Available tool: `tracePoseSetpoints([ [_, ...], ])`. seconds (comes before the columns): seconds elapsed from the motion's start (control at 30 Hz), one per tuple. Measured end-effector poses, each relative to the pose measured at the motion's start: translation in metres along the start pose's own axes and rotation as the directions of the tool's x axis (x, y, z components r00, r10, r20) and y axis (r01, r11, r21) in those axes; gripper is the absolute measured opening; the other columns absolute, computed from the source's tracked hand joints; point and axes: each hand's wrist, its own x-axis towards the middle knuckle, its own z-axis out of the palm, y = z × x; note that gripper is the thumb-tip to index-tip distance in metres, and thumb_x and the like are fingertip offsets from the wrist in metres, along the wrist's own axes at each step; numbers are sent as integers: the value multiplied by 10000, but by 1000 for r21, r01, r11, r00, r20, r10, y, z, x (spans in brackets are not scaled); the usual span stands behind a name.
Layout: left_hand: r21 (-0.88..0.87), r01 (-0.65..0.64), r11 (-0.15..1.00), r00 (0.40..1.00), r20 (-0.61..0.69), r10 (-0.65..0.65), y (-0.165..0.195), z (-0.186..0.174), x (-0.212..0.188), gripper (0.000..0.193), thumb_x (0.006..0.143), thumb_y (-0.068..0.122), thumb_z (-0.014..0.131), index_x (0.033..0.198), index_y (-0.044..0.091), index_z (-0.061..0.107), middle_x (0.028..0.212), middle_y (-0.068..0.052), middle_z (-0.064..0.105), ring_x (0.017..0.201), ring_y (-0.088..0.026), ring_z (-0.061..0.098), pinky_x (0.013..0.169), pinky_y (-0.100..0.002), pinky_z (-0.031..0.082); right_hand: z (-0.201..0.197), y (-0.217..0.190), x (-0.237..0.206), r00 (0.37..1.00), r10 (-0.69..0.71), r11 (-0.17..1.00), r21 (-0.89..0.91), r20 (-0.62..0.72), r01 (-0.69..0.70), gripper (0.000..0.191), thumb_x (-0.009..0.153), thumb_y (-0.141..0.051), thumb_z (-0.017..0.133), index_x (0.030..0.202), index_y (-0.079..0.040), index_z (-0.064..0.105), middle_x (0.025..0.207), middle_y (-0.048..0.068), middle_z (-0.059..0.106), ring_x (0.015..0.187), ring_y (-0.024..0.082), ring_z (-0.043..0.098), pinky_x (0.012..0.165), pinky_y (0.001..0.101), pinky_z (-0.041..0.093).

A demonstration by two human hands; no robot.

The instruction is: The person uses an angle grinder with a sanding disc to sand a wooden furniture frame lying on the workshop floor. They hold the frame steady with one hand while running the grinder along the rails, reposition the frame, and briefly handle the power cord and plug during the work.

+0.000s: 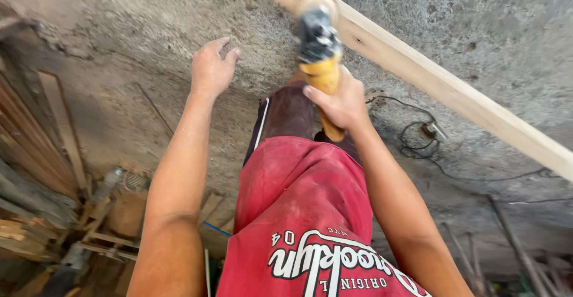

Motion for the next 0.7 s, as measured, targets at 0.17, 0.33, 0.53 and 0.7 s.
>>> tracePoseSetpoints([
  [0.17, -97, 82, 992, 993, 87, -73, -12, 12, -13, 425, 917, 287, 752, 1253, 32, 706, 1194, -233, 704, 1066, -387, 690, 931, -449, 532, 12, -34, 27, 999, 35, 999, -8, 14, -35, 584, 769, -419, 829, 1152, -11, 660, 1002, 172, 761, 935, 301, 765, 852, 420, 573],
  [0.33, -160, 49, 986, 995, 96, -34, -15, 14, -2, 417, 913, 279, 750, 1241, 27, 704, 1156, -228, 714, 1001, -379, 706, 898, -440, 543, -24, -9, -10, 999, 17, 998, -66, -38, -19, 517, 818, -328, 818, 1190, -3, 666, 1037, 149, 755, 948, 259, 736, 866, 406, 552],
  [0.53, -213, -57, 975, 996, 51, 70, -26, 35, 0, 378, 941, 248, 751, 1239, 17, 709, 1117, -229, 727, 973, -390, 703, 871, -464, 548, -43, -2, -32, 964, 209, 914, 318, 163, -252, 447, 782, -232, 815, 1135, -20, 640, 946, 30, 698, 834, 125, 676, 775, 312, 581],
  [0.7, -194, 107, 975, 982, 174, -73, -17, 32, 20, 444, 908, 317, 761, 1293, 101, 716, 1152, -233, 723, 1066, -357, 702, 972, -435, 531, -22, -55, 18, 937, 142, 854, 439, 318, -279, 448, 805, -189, 809, 1163, -3, 613, 959, 55, 687, 808, 150, 678, 748, 340, 584],
])
